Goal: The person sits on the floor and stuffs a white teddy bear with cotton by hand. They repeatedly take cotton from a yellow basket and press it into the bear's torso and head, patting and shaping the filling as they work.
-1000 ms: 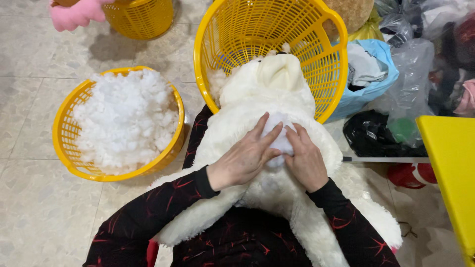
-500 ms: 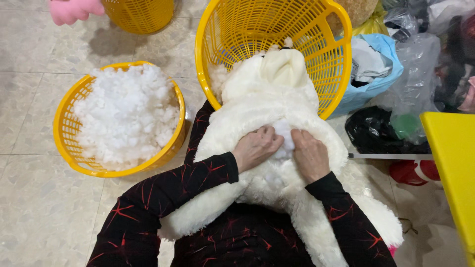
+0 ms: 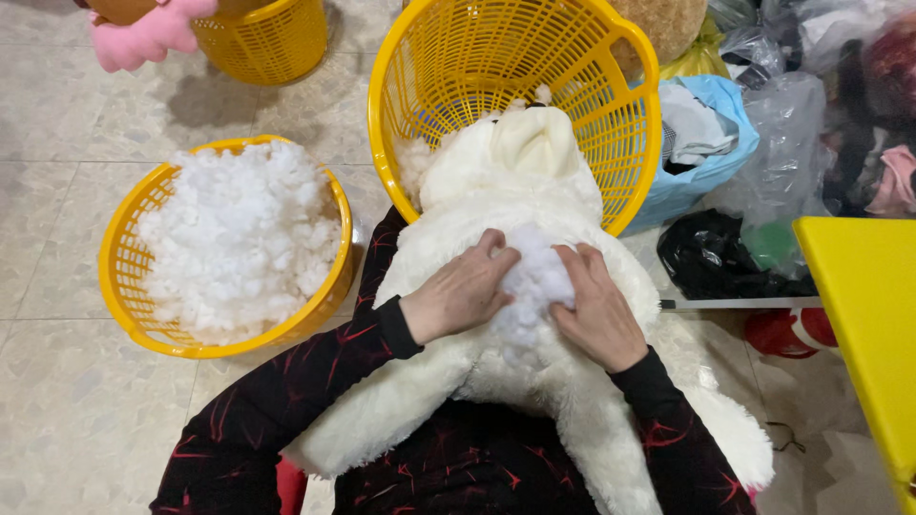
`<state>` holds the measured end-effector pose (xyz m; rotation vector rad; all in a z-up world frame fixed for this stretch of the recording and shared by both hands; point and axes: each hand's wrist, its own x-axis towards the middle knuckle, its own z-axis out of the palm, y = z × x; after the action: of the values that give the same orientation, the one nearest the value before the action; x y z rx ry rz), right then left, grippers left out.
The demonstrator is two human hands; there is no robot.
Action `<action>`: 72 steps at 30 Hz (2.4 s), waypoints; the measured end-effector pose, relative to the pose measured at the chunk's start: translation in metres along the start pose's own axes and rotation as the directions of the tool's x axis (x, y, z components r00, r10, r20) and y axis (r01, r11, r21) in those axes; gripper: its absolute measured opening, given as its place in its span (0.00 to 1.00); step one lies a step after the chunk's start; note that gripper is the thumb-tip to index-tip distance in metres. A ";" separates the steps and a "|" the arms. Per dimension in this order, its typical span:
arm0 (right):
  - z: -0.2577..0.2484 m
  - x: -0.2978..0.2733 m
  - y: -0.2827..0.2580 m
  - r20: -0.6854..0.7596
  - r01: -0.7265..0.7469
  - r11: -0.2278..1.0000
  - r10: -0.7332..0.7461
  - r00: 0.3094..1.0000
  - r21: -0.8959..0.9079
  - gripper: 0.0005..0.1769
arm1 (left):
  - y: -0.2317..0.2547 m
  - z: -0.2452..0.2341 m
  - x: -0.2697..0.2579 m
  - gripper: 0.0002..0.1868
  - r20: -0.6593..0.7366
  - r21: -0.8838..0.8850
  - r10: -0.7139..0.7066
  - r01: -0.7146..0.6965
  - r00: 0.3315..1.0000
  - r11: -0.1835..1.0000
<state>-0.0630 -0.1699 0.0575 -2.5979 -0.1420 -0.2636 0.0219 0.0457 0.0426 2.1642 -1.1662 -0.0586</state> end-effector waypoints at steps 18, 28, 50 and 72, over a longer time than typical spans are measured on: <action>0.039 -0.011 0.005 -0.116 0.199 0.951 -0.231 0.966 -0.237 0.19 | 0.000 0.055 0.016 0.23 -0.075 0.368 0.098 -0.063 0.992 0.927; 0.047 -0.007 0.035 -0.013 -0.014 0.861 0.009 1.000 -0.508 0.01 | -0.039 0.073 0.029 0.07 -0.083 0.772 0.105 -0.003 0.991 0.636; 0.010 -0.016 -0.037 -0.264 0.112 0.993 -0.113 0.958 -0.019 0.30 | 0.025 -0.008 -0.033 0.37 -0.162 0.081 -0.057 0.071 0.985 0.994; 0.069 0.056 0.048 0.088 0.022 0.594 0.083 0.993 -0.804 0.12 | -0.021 0.068 0.033 0.15 0.185 0.628 -0.148 -0.001 0.972 0.778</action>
<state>0.0094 -0.1729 -0.0124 -3.5428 -0.0053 -0.1809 0.0343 -0.0081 -0.0136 2.8558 -1.3650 0.0640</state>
